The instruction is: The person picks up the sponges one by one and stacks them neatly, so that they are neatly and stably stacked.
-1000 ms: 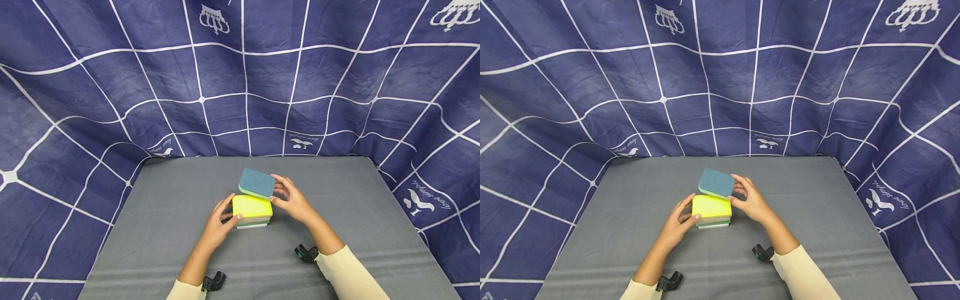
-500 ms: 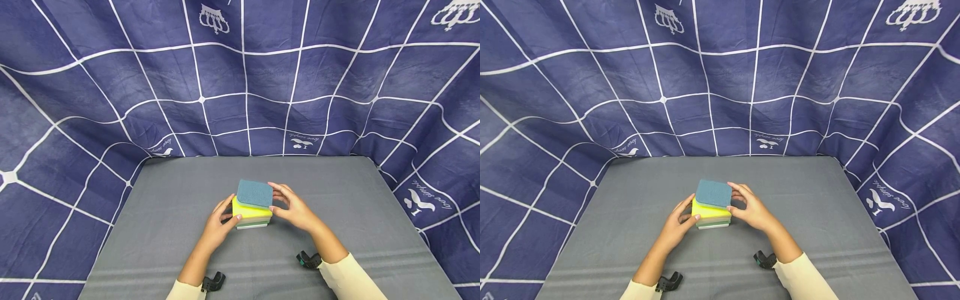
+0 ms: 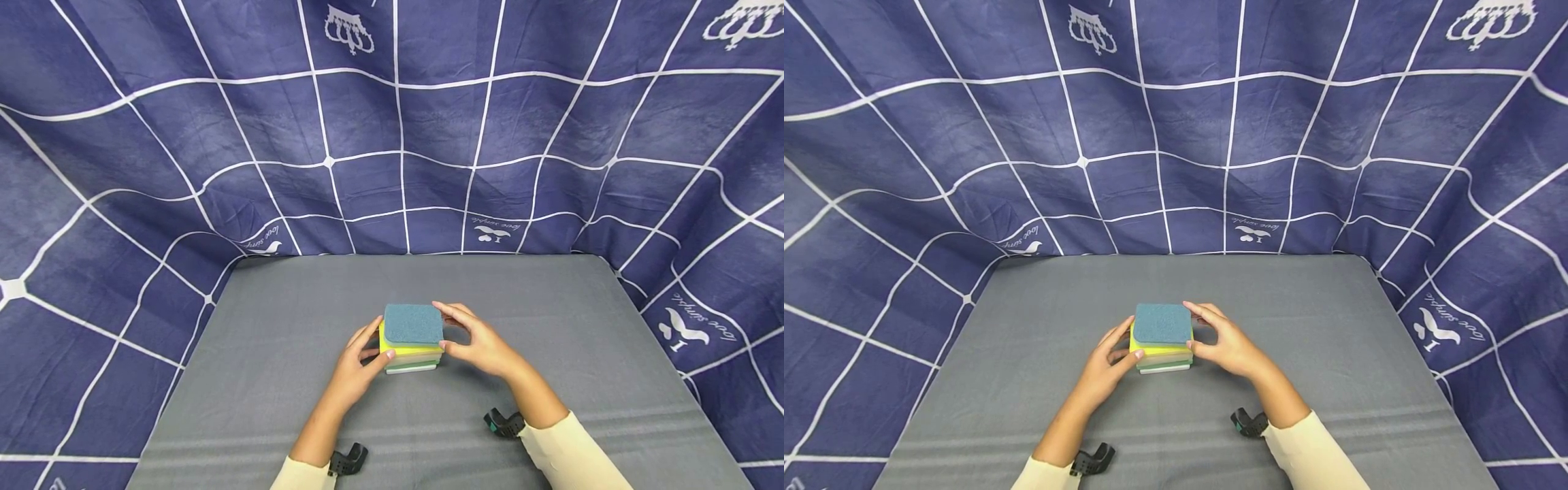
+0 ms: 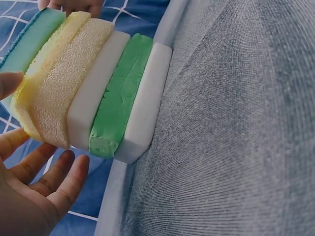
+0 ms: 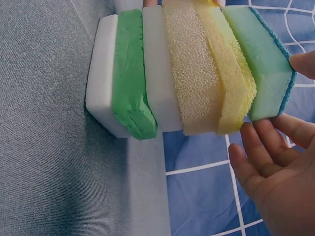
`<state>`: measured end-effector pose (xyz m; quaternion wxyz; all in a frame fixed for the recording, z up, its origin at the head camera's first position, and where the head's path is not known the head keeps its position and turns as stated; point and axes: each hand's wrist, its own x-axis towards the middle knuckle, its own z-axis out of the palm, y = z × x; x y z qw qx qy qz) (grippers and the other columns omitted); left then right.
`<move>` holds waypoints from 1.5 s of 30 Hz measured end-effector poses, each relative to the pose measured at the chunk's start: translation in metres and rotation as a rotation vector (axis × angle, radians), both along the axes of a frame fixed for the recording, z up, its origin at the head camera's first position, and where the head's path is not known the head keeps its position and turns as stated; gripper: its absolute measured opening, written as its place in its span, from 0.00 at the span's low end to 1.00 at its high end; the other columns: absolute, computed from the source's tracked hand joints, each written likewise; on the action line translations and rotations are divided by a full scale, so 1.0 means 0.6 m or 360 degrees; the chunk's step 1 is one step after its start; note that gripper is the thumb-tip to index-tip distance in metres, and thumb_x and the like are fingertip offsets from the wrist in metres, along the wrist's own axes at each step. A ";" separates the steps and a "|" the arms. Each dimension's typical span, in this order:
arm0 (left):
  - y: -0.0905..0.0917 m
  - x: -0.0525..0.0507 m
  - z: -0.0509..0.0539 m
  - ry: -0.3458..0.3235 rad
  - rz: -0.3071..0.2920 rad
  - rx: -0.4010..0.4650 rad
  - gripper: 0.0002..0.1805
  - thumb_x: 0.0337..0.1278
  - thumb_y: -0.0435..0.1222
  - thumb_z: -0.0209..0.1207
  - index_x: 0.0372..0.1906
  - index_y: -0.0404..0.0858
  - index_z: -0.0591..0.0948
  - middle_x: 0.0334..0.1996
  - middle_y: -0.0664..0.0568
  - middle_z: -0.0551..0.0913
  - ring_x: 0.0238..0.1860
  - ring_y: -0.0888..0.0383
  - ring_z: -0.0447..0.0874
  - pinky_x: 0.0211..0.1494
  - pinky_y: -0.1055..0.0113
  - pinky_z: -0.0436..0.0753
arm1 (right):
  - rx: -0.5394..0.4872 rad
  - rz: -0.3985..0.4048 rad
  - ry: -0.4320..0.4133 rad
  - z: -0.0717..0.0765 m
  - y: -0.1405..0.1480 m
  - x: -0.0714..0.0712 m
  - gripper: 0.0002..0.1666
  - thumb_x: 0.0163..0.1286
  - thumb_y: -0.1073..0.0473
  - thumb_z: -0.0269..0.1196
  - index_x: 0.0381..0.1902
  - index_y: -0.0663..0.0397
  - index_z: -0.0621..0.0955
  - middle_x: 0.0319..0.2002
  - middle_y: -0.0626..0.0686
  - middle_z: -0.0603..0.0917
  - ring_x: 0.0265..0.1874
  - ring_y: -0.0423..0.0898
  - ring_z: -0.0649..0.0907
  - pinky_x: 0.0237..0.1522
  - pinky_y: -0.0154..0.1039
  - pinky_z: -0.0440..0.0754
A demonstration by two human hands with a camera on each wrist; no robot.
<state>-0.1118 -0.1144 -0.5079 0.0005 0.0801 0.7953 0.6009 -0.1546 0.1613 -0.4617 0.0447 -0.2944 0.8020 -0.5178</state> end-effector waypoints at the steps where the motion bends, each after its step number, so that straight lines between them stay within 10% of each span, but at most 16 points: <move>1: 0.000 0.000 0.001 -0.0002 0.0002 -0.0002 0.39 0.62 0.46 0.68 0.76 0.60 0.65 0.72 0.54 0.69 0.70 0.51 0.71 0.67 0.46 0.79 | 0.0015 -0.0002 0.0008 0.000 0.000 0.000 0.42 0.64 0.68 0.68 0.75 0.53 0.68 0.64 0.54 0.74 0.63 0.44 0.75 0.70 0.54 0.73; 22: -0.001 0.002 0.005 0.0008 0.0008 -0.0063 0.45 0.58 0.46 0.71 0.78 0.57 0.62 0.70 0.48 0.69 0.67 0.48 0.74 0.66 0.50 0.81 | 0.0081 0.0016 0.0009 0.002 -0.003 -0.002 0.44 0.64 0.68 0.65 0.77 0.51 0.66 0.69 0.57 0.73 0.68 0.57 0.74 0.70 0.63 0.70; 45: 0.008 -0.004 0.031 0.0118 0.0028 -0.0070 0.37 0.65 0.48 0.64 0.75 0.67 0.63 0.74 0.54 0.67 0.74 0.49 0.68 0.73 0.43 0.73 | -0.0253 -0.0101 0.0096 -0.034 -0.027 0.012 0.33 0.70 0.67 0.64 0.72 0.60 0.71 0.69 0.61 0.72 0.69 0.42 0.71 0.70 0.36 0.73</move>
